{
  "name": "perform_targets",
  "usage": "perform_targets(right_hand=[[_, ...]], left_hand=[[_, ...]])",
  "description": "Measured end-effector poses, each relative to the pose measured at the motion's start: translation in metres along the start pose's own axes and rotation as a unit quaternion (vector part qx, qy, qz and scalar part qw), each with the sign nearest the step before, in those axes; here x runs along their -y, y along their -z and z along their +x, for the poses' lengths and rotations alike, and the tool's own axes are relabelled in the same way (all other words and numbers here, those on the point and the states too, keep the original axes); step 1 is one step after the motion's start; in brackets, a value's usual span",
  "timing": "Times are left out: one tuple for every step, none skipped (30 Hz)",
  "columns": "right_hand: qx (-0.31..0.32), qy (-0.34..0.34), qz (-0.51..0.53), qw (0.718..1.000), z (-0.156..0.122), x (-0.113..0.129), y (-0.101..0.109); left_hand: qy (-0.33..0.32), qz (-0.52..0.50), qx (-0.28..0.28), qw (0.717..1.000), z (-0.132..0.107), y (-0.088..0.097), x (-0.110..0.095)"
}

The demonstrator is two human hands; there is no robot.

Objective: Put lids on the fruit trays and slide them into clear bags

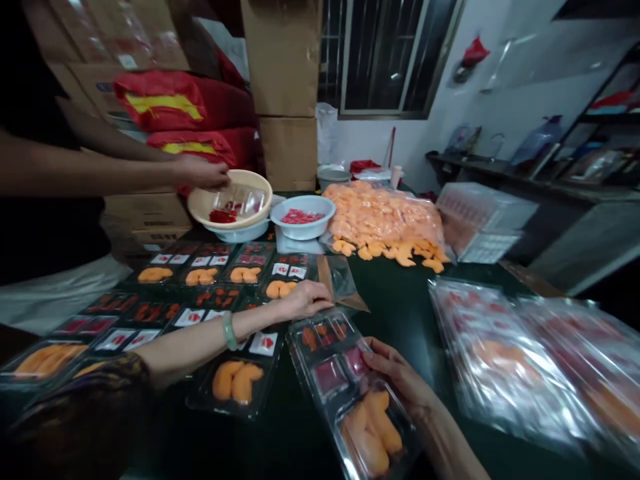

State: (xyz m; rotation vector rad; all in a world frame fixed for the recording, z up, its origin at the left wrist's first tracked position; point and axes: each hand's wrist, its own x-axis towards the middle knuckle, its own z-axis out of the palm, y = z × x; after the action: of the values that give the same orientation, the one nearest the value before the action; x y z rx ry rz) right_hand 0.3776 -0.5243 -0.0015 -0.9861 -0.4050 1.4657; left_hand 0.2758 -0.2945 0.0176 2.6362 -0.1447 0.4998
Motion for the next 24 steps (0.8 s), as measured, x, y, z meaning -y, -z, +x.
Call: perform_targets(right_hand=[[-0.017,0.007,0.000,1.000,-0.009,-0.004,0.006],[-0.031,0.012,0.004,0.999,-0.018,-0.008,0.011],[-0.044,0.017,0.010,0.999,-0.027,-0.011,0.014],[-0.059,0.023,0.016,0.998,-0.035,-0.014,0.017],[-0.075,0.033,0.020,0.996,-0.042,-0.015,0.018],[-0.093,0.047,0.018,0.994,-0.048,-0.017,0.018],[-0.111,0.061,0.013,0.992,-0.054,-0.017,0.018],[-0.124,0.076,0.006,0.989,-0.059,-0.018,0.018],[-0.133,0.088,0.000,0.987,-0.064,-0.019,0.018],[-0.134,0.093,-0.003,0.987,-0.068,-0.019,0.018],[-0.130,0.093,-0.004,0.987,-0.071,-0.020,0.019],[-0.123,0.090,-0.003,0.988,-0.074,-0.021,0.019],[-0.116,0.088,-0.001,0.989,-0.076,-0.023,0.019],[-0.110,0.087,0.005,0.990,-0.079,-0.025,0.018],[-0.106,0.087,0.013,0.990,-0.080,-0.027,0.018],[-0.105,0.086,0.022,0.990,-0.082,-0.029,0.017],[-0.106,0.085,0.031,0.990,-0.084,-0.032,0.016],[-0.107,0.082,0.037,0.990,-0.085,-0.034,0.016],[-0.109,0.080,0.040,0.990,-0.087,-0.037,0.015],[-0.111,0.079,0.042,0.990,-0.088,-0.039,0.015],[-0.112,0.079,0.044,0.990,-0.090,-0.040,0.015],[-0.112,0.081,0.046,0.989,-0.091,-0.042,0.015],[-0.112,0.084,0.049,0.989,-0.092,-0.044,0.014],[-0.114,0.087,0.051,0.988,-0.094,-0.045,0.014]], left_hand=[[-0.011,-0.010,0.003,1.000,-0.002,-0.002,-0.005],[-0.023,-0.017,0.011,1.000,-0.004,-0.003,-0.011],[-0.036,-0.018,0.019,0.999,-0.004,-0.003,-0.018],[-0.049,-0.017,0.028,0.998,-0.004,-0.003,-0.025],[-0.062,-0.014,0.035,0.997,-0.004,-0.002,-0.033],[-0.075,-0.014,0.043,0.996,-0.003,-0.002,-0.041],[-0.088,-0.019,0.050,0.995,-0.002,-0.001,-0.049],[-0.099,-0.028,0.059,0.993,-0.001,-0.001,-0.056],[-0.108,-0.042,0.070,0.991,0.000,-0.002,-0.063],[-0.116,-0.057,0.081,0.988,0.001,-0.003,-0.070],[-0.120,-0.071,0.091,0.986,0.001,-0.005,-0.075],[-0.122,-0.082,0.100,0.984,-0.001,-0.007,-0.080],[-0.121,-0.088,0.107,0.983,-0.003,-0.009,-0.084],[-0.116,-0.087,0.108,0.983,-0.006,-0.011,-0.088],[-0.107,-0.078,0.102,0.986,-0.010,-0.013,-0.091],[-0.094,-0.060,0.088,0.990,-0.015,-0.015,-0.093],[-0.076,-0.034,0.068,0.994,-0.019,-0.018,-0.094],[-0.054,-0.001,0.046,0.998,-0.023,-0.020,-0.095],[-0.024,0.034,0.026,0.999,-0.027,-0.021,-0.095],[0.013,0.065,0.011,0.998,-0.029,-0.023,-0.094],[0.056,0.088,0.005,0.995,-0.030,-0.025,-0.093],[0.101,0.096,0.007,0.990,-0.030,-0.027,-0.091],[0.147,0.082,0.012,0.986,-0.029,-0.028,-0.090],[0.187,0.052,0.019,0.981,-0.028,-0.030,-0.088]])
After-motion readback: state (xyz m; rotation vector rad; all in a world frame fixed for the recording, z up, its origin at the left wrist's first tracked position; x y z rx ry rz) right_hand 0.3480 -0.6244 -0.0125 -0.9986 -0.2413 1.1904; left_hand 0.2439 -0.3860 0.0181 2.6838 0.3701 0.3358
